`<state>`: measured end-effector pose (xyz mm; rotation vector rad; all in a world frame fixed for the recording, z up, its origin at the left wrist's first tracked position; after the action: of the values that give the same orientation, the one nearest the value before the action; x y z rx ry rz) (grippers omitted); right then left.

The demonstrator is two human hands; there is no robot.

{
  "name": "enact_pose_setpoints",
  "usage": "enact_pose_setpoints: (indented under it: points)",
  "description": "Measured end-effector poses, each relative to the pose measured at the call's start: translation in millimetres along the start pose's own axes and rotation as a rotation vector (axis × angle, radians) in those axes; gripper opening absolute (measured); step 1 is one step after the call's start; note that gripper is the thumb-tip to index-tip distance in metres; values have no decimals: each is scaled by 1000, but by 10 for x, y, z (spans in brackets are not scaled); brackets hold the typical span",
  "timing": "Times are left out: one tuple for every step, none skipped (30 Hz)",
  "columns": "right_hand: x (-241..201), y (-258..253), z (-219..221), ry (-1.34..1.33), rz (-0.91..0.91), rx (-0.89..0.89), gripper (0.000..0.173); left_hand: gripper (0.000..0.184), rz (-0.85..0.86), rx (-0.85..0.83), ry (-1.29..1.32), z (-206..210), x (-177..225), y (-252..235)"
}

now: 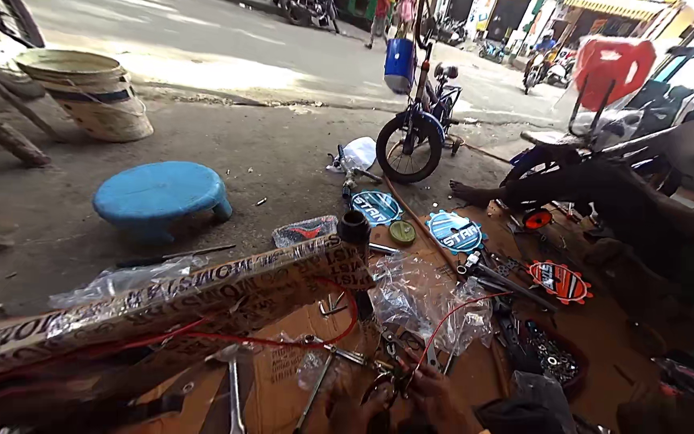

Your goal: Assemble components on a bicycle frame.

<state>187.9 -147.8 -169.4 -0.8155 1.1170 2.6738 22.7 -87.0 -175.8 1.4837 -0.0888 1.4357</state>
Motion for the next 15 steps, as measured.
enact_pose_setpoints:
  points:
    - [20,-29,-40,-32,12,21,22,45,-13,-31,-8,15,-25,-6]
    - [32,-49,-56,-48,20,28,20,47,-15,-53,-16,22,-32,-14]
    - [36,-57,-54,-51,18,34,19,50,-14,-76,-25,28,-37,-26]
    - [38,-60,-50,-54,16,30,22,51,-8,-80,-25,28,-38,-36]
    - [35,-62,-38,-58,14,11,26,51,-2,-80,-18,33,-29,-37]
    - [25,-56,-20,-60,12,-6,32,50,12,-95,-16,57,4,-32]
    - [9,-50,-6,-70,9,-15,33,49,29,-106,-18,76,42,-32]
    - [-12,-44,7,-89,7,-22,32,49,49,-122,-20,97,75,-38]
    - [-34,-43,14,-103,5,-24,30,50,66,-129,-29,104,98,-50]
    - [-46,-50,7,-107,-1,-18,26,50,92,-137,-51,105,106,-63]
    - [-47,-60,-11,-110,-7,-20,25,50,125,-139,-86,106,110,-71]
    - [-49,-66,-25,-114,-12,-23,23,47,165,-131,-124,106,120,-76]
    - [-57,-59,-31,-114,-26,-6,18,44,207,-121,-159,106,139,-73]
    - [-68,-48,-24,-102,-42,19,11,42,239,-107,-201,99,162,-68]
    - [-75,-40,-5,-88,-51,13,9,41,265,-86,-260,86,189,-61]
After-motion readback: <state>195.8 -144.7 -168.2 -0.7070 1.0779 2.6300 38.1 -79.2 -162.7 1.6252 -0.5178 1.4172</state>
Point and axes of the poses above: each hand's wrist, its own y-axis away from the middle knuckle, its own z-axis out of the palm, x = y × z, the point moved 9 cm from there along -y, towards the middle knuckle, and after that the axes turned 12 degrees about -y, right-handed, at the moved point
